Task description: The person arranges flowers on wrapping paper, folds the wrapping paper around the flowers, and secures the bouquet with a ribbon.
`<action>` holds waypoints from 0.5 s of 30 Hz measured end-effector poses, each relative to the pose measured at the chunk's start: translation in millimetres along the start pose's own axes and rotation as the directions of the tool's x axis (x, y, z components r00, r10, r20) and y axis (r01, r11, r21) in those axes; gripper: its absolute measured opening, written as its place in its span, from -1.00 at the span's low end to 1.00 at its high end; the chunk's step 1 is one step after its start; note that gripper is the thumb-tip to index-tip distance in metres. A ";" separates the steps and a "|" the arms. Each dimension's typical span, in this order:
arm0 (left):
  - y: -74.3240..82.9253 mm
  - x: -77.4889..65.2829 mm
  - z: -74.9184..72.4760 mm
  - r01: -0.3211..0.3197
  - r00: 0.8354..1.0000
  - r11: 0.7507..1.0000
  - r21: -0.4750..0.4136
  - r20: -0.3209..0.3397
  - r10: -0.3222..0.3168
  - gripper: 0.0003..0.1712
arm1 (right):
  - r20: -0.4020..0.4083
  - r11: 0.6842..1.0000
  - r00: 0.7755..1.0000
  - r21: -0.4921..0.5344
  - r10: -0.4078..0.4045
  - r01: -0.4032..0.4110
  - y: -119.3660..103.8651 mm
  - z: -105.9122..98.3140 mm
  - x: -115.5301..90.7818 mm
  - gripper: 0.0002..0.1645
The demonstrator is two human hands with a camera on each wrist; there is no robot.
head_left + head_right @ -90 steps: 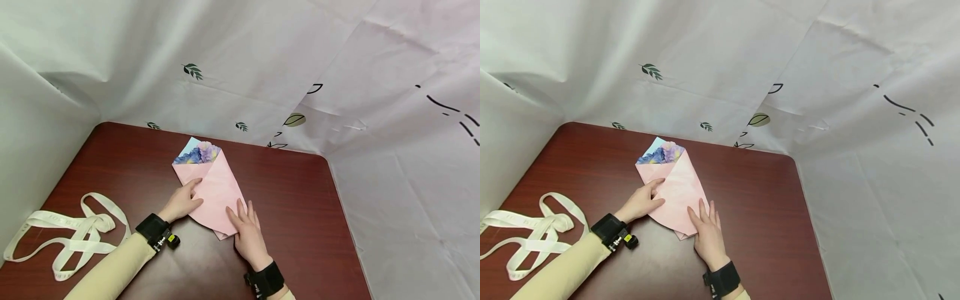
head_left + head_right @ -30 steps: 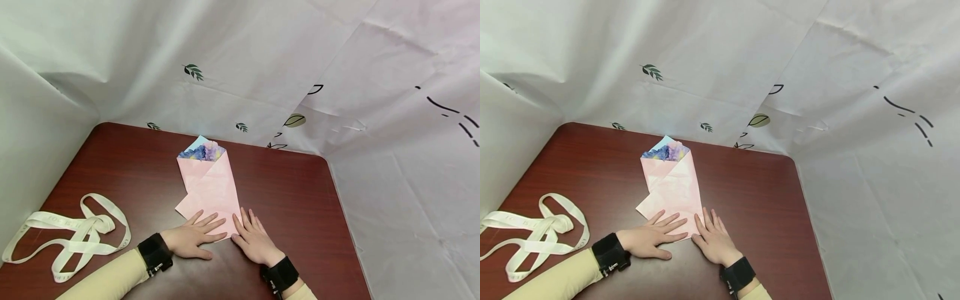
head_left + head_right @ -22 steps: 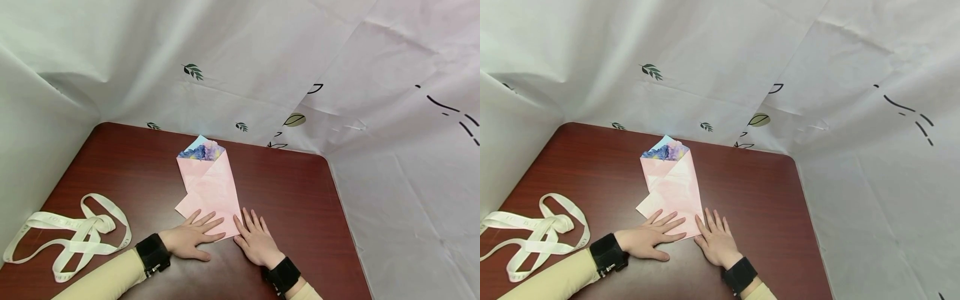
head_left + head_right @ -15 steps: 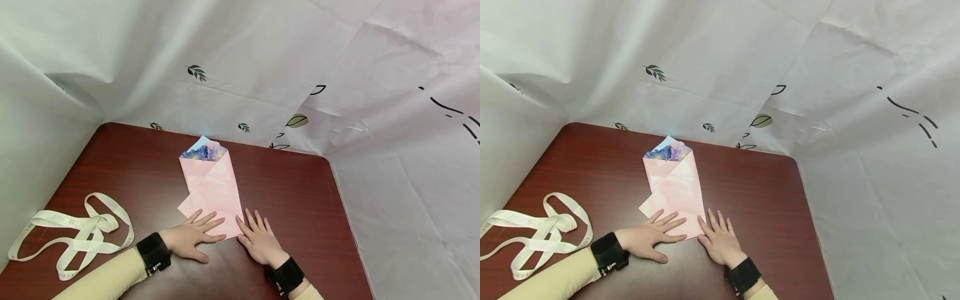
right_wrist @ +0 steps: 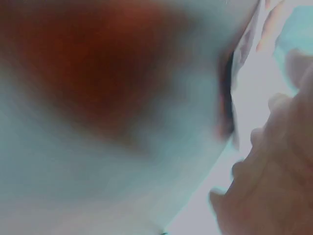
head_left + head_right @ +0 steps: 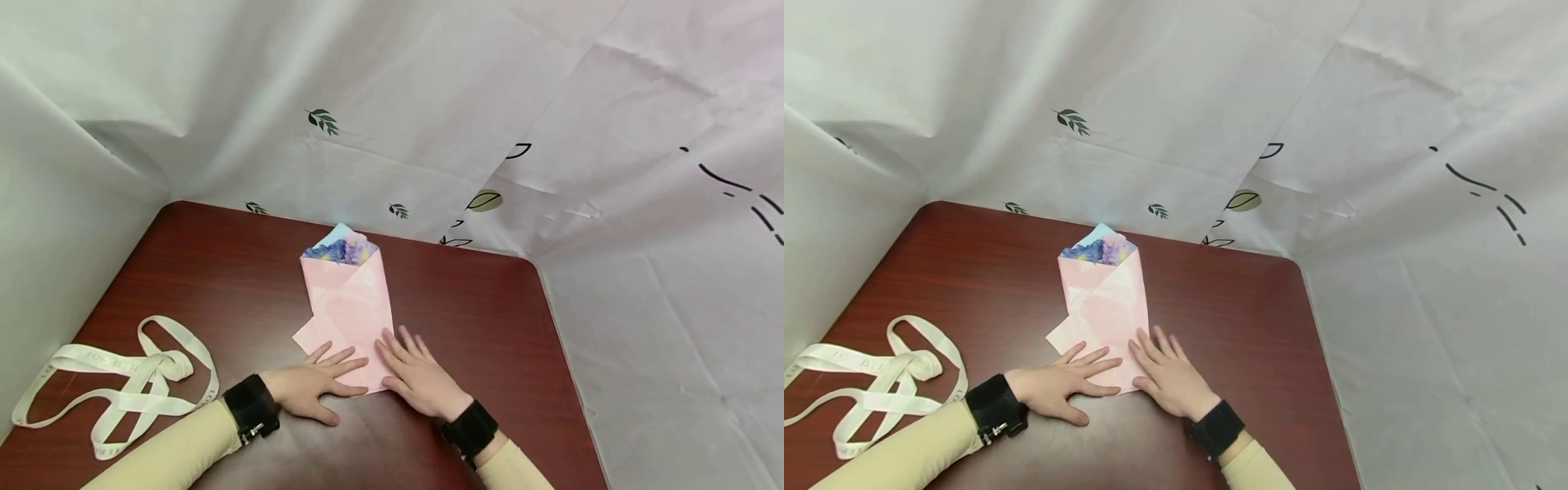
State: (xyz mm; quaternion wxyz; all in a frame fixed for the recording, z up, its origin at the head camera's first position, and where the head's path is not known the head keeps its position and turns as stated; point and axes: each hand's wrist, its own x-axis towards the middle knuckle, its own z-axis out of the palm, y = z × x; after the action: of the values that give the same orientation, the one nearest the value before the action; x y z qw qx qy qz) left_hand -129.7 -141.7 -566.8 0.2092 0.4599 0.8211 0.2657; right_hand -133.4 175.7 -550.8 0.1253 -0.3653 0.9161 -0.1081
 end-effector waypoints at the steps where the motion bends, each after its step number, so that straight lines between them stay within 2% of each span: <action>1: -0.8 -0.2 -3.7 -0.002 1.000 1.000 0.021 -0.011 0.002 -0.36 | 0.028 0.999 0.999 -0.029 -0.043 0.044 0.3 -1.1 4.6 -0.17; 3: -2.4 -0.1 -11.6 0.009 0.998 0.998 0.070 -0.062 -0.005 -0.56 | 0.092 0.992 0.991 -0.069 -0.098 0.105 -0.2 -2.1 11.8 -0.14; 5: -4.0 1.7 -17.4 0.020 0.991 0.992 0.125 -0.135 -0.002 -0.76 | 0.158 0.987 0.982 -0.101 -0.107 0.124 -2.0 -0.1 15.4 -0.10; 8: -3.5 8.6 -17.5 0.004 0.967 0.969 0.248 -0.248 0.060 -0.83 | 0.200 0.987 0.975 -0.113 -0.095 0.119 -6.0 6.3 16.3 -0.07; 10: -3.0 13.1 -10.7 -0.022 0.953 0.945 0.325 -0.279 0.118 -0.77 | 0.196 0.988 0.976 -0.103 -0.093 0.115 -7.6 10.1 15.8 -0.05; 12: -3.8 14.1 -0.3 -0.053 0.953 0.935 0.351 -0.262 0.153 -0.55 | 0.191 0.989 0.977 -0.094 -0.096 0.115 -6.1 12.0 14.7 -0.05; 15: -7.8 11.0 13.5 -0.079 0.973 0.965 0.251 -0.192 0.130 -0.30 | 0.189 0.987 0.974 -0.083 -0.121 0.139 3.5 10.6 13.0 -0.09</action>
State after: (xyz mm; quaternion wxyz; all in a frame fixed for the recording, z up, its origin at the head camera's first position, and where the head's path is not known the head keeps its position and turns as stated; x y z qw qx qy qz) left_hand -132.1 -132.3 -583.2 0.0507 0.4946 0.8391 0.2206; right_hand -141.5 168.0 -563.7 0.1840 -0.4384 0.8789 -0.0378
